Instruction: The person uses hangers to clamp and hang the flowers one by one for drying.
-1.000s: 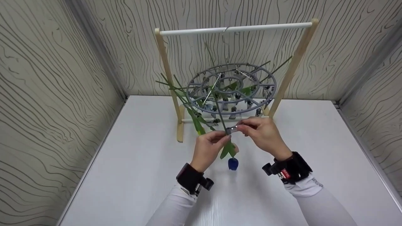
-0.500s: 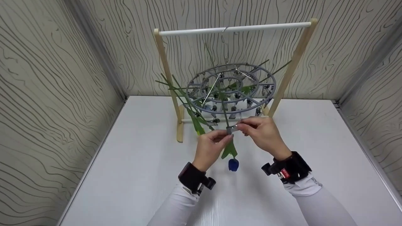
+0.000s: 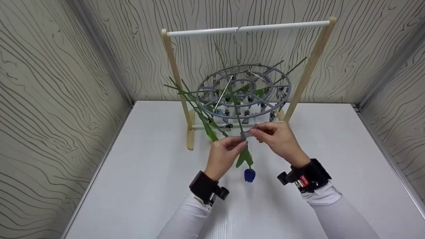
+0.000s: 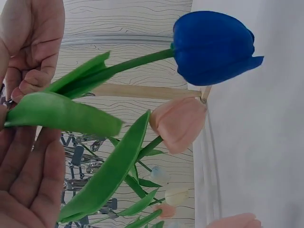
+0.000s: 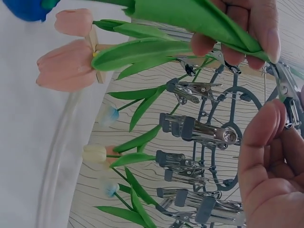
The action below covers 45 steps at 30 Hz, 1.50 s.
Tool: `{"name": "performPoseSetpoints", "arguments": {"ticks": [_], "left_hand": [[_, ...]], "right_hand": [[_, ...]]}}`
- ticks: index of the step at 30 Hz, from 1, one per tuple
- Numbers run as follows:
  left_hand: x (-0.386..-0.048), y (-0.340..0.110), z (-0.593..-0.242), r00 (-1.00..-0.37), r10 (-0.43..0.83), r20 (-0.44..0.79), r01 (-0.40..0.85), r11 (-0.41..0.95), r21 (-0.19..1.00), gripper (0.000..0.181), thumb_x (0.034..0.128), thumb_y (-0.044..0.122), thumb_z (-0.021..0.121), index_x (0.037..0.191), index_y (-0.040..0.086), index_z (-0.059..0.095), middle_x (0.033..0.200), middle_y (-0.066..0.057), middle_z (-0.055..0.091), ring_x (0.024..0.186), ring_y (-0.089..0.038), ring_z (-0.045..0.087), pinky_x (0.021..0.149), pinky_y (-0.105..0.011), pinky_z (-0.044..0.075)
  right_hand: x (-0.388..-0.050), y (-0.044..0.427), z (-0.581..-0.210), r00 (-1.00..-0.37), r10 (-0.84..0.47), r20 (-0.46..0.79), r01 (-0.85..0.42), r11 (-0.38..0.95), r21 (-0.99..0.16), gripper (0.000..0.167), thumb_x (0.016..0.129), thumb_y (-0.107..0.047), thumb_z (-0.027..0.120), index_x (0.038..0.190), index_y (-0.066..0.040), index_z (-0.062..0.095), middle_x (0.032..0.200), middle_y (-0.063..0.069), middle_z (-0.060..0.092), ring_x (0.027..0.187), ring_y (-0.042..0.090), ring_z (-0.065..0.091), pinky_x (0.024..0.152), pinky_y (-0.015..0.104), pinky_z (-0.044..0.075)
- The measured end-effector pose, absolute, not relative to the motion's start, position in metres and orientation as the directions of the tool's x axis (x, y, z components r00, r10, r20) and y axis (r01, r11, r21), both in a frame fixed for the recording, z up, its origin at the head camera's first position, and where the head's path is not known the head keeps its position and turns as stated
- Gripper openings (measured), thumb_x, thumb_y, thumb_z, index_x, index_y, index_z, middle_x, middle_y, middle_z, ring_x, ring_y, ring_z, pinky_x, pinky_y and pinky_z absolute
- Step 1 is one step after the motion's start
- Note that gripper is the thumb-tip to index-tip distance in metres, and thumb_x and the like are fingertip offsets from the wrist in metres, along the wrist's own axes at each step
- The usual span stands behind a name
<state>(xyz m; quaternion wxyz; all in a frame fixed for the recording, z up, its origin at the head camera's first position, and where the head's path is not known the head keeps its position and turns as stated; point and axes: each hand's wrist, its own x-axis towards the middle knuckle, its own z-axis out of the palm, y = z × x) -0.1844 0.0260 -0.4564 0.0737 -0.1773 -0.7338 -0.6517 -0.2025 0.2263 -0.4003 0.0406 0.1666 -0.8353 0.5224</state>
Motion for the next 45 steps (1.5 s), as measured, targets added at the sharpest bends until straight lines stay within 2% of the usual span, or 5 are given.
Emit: {"name": "performPoseSetpoints", "arguments": {"ticks": [8, 16, 22, 33, 45], "left_hand": [[-0.183, 0.018, -0.467, -0.934, 0.126, 0.333, 0.348, 0.116, 0.930, 0.022, 0.0953, 0.016, 0.075, 0.113, 0.003, 0.076, 0.107, -0.008, 0.077, 0.092, -0.015, 0.074, 0.081, -0.026, 0.059], [-0.174, 0.008, -0.475, -0.943, 0.113, 0.313, 0.329, 0.169, 0.929, 0.020, 0.0957, 0.021, 0.075, 0.109, 0.006, 0.077, 0.103, -0.004, 0.077, 0.091, -0.013, 0.072, 0.080, -0.029, 0.059], [-0.164, 0.002, -0.480, -0.939, 0.125, 0.322, 0.342, 0.204, 0.917, 0.021, 0.0968, 0.025, 0.074, 0.108, 0.007, 0.078, 0.099, -0.001, 0.078, 0.087, -0.012, 0.070, 0.076, -0.026, 0.057], [-0.157, -0.024, -0.486, -0.906, 0.068, 0.417, 0.419, 0.284, 0.863, 0.017, 0.0971, 0.024, 0.073, 0.106, 0.011, 0.078, 0.099, 0.002, 0.078, 0.086, -0.013, 0.071, 0.078, -0.029, 0.058], [-0.158, -0.062, -0.487, -0.892, 0.027, 0.451, 0.420, 0.420, 0.805, 0.018, 0.0965, 0.021, 0.074, 0.106, 0.006, 0.077, 0.098, 0.001, 0.078, 0.086, -0.012, 0.071, 0.079, -0.033, 0.057]], "right_hand": [[-0.211, 0.234, -0.402, -0.957, -0.209, 0.201, -0.267, 0.361, -0.894, 0.025, 0.098, -0.027, 0.072, 0.109, -0.005, 0.077, 0.090, 0.012, 0.070, 0.080, 0.022, 0.067, 0.074, 0.027, 0.057], [-0.223, 0.249, -0.402, -0.970, -0.182, 0.163, -0.222, 0.383, -0.897, 0.031, 0.099, -0.031, 0.071, 0.114, -0.004, 0.075, 0.095, 0.009, 0.072, 0.084, 0.021, 0.067, 0.077, 0.026, 0.058], [-0.232, 0.262, -0.402, -0.979, -0.167, 0.119, -0.181, 0.433, -0.883, 0.035, 0.100, -0.031, 0.069, 0.118, -0.001, 0.073, 0.104, 0.016, 0.072, 0.089, 0.023, 0.067, 0.079, 0.024, 0.057], [-0.250, 0.285, -0.395, -0.989, -0.137, 0.060, -0.117, 0.465, -0.877, 0.044, 0.103, -0.029, 0.064, 0.133, 0.003, 0.064, 0.125, 0.021, 0.067, 0.089, 0.007, 0.067, 0.079, 0.019, 0.056], [-0.274, 0.306, -0.391, -0.991, -0.130, -0.015, -0.052, 0.497, -0.866, 0.048, 0.105, -0.032, 0.061, 0.138, 0.003, 0.058, 0.124, 0.020, 0.067, 0.093, 0.011, 0.067, 0.080, 0.022, 0.057]]}}
